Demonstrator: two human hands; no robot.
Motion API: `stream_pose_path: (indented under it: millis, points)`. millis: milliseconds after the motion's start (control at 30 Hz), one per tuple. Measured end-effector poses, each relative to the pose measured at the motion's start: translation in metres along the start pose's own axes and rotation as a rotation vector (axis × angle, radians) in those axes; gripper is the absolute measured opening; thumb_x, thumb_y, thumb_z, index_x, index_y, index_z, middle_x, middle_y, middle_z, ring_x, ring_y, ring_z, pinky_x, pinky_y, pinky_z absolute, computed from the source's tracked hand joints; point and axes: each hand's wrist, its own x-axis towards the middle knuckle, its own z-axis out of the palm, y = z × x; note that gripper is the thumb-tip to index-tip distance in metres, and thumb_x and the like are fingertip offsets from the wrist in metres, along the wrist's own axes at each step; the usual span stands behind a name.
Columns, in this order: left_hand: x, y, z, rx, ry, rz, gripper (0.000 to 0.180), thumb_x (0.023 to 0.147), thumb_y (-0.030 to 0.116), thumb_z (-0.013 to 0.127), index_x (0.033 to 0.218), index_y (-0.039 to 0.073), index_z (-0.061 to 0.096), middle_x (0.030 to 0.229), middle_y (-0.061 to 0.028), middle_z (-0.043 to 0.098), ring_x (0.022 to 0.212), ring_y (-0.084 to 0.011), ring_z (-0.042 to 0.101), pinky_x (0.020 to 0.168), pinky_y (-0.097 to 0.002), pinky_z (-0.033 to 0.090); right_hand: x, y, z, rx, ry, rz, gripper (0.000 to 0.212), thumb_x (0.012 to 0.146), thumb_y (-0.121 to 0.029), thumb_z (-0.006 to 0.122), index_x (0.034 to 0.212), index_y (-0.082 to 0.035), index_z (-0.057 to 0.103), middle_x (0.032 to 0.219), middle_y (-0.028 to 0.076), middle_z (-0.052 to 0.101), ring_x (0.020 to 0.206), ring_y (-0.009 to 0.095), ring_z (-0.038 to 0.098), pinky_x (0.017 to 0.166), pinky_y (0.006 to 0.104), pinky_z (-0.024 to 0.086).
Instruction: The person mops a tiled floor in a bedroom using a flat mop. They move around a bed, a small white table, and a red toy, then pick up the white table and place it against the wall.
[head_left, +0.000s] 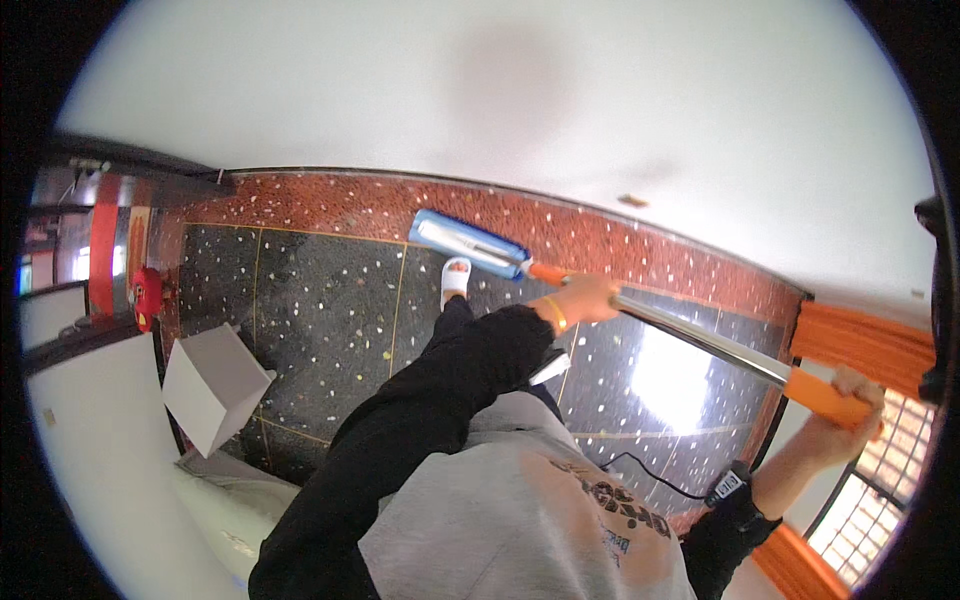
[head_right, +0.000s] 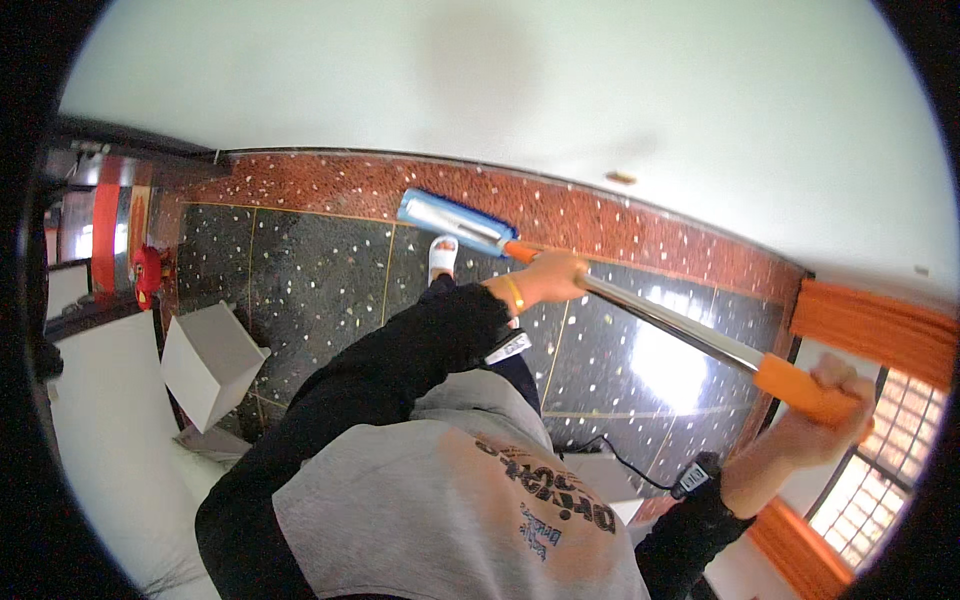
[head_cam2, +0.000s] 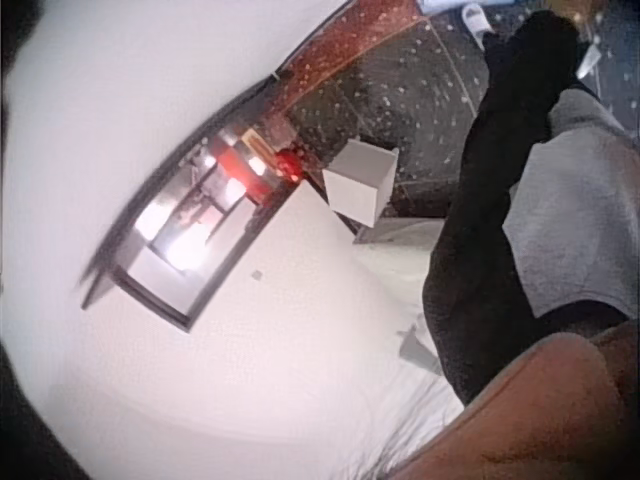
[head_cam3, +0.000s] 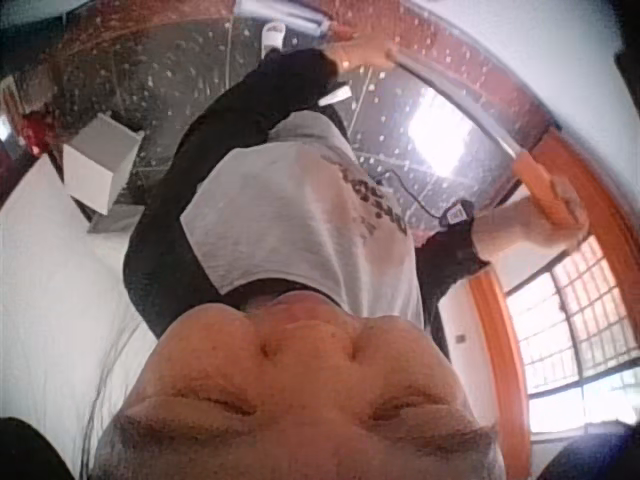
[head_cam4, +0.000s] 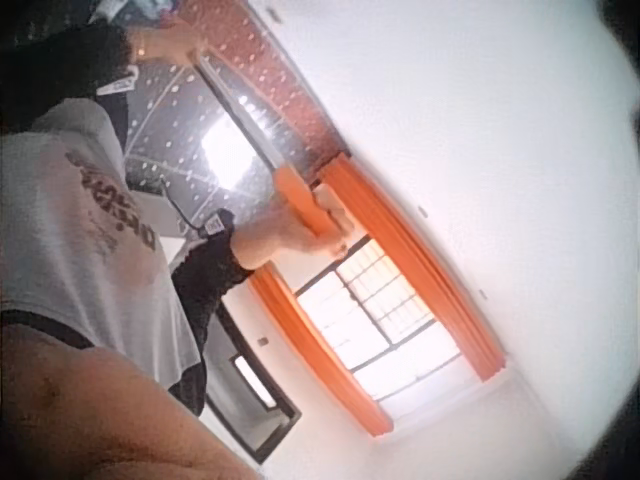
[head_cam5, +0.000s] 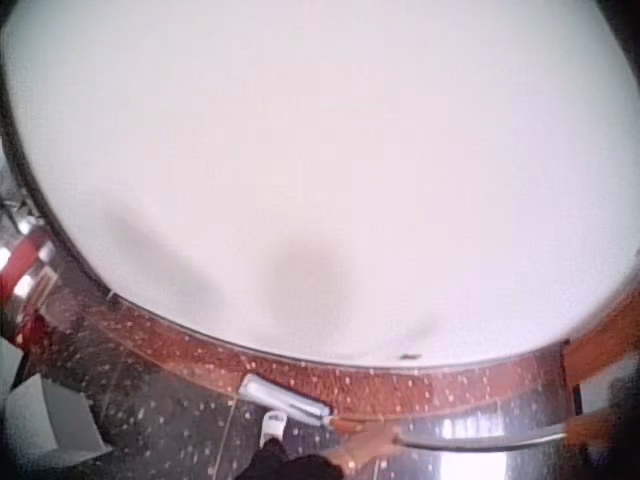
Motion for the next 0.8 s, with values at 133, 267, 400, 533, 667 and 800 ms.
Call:
stream_pose_path:
  millis: [133, 267, 400, 533, 667, 800]
  points:
    - [-0.039, -0.056, -0.093, 0.069, 0.108, 0.042, 0.03, 0.068, 0.033, 0.061, 0.07, 0.003, 0.062, 0.068, -0.0199, 0.06, 0.068, -0.0367, 0.06, 0.059, -0.0449, 0.045, 0.03, 0.001, 0.132, 0.161, -0.313, -0.034, 0.017, 0.088, -0.022, 0.044, 0.078, -0.008, 0.045, 0.065, 0.008, 0.05, 0.063, 0.016, 0.053, 0.061, 0.0281, 0.045]
    - [-0.085, -0.098, -0.19, -0.236, 0.137, -0.183, 0.035, 0.07, 0.036, 0.064, 0.077, 0.001, 0.061, 0.065, -0.0185, 0.058, 0.063, -0.0321, 0.059, 0.057, -0.0394, 0.044, 0.024, 0.008, 0.29, 0.162, -0.403, 0.307, 0.018, 0.078, -0.012, 0.061, 0.088, -0.005, 0.046, 0.073, 0.007, 0.056, 0.065, 0.018, 0.058, 0.062, 0.0298, 0.047]
    - [-0.153, -0.147, -0.246, -0.194, 0.694, -0.125, 0.034, 0.074, 0.026, 0.063, 0.095, -0.001, 0.059, 0.08, -0.0175, 0.06, 0.078, -0.0275, 0.06, 0.067, -0.0354, 0.046, 0.015, 0.029, 0.43, 0.086, -0.777, 0.276, 0.018, 0.077, -0.017, 0.062, 0.071, -0.002, 0.054, 0.067, 0.005, 0.059, 0.062, 0.012, 0.053, 0.058, 0.0252, 0.041]
    - [-0.279, -0.213, -0.254, -0.121, 0.952, -0.501, 0.03, 0.077, 0.018, 0.06, 0.1, 0.0, 0.057, 0.09, -0.016, 0.062, 0.085, -0.027, 0.06, 0.075, -0.0354, 0.047, 0.016, 0.066, 0.503, -0.034, -0.62, 0.311, 0.026, 0.073, -0.02, 0.065, 0.083, 0.0, 0.054, 0.071, 0.009, 0.057, 0.064, 0.014, 0.052, 0.059, 0.0272, 0.042]
    - [-0.438, -0.24, -0.176, -0.205, 1.117, -1.121, 0.023, 0.077, 0.019, 0.058, 0.093, 0.002, 0.059, 0.088, -0.0158, 0.063, 0.084, -0.03, 0.061, 0.074, -0.0367, 0.047, 0.016, 0.1, 0.525, -0.058, -0.73, 0.232, 0.031, 0.076, -0.015, 0.062, 0.099, 0.001, 0.049, 0.084, 0.008, 0.053, 0.073, 0.016, 0.051, 0.065, 0.0287, 0.043]
    - [-0.555, -0.229, -0.012, 0.034, 1.046, -1.619, 0.017, 0.076, 0.015, 0.053, 0.082, 0.003, 0.064, 0.083, -0.0151, 0.064, 0.079, -0.031, 0.062, 0.07, -0.0383, 0.049, -0.008, 0.123, 0.536, 0.158, -0.913, 0.223, 0.04, 0.079, -0.019, 0.063, 0.109, 0.002, 0.045, 0.096, 0.008, 0.052, 0.087, 0.015, 0.049, 0.077, 0.0286, 0.04]
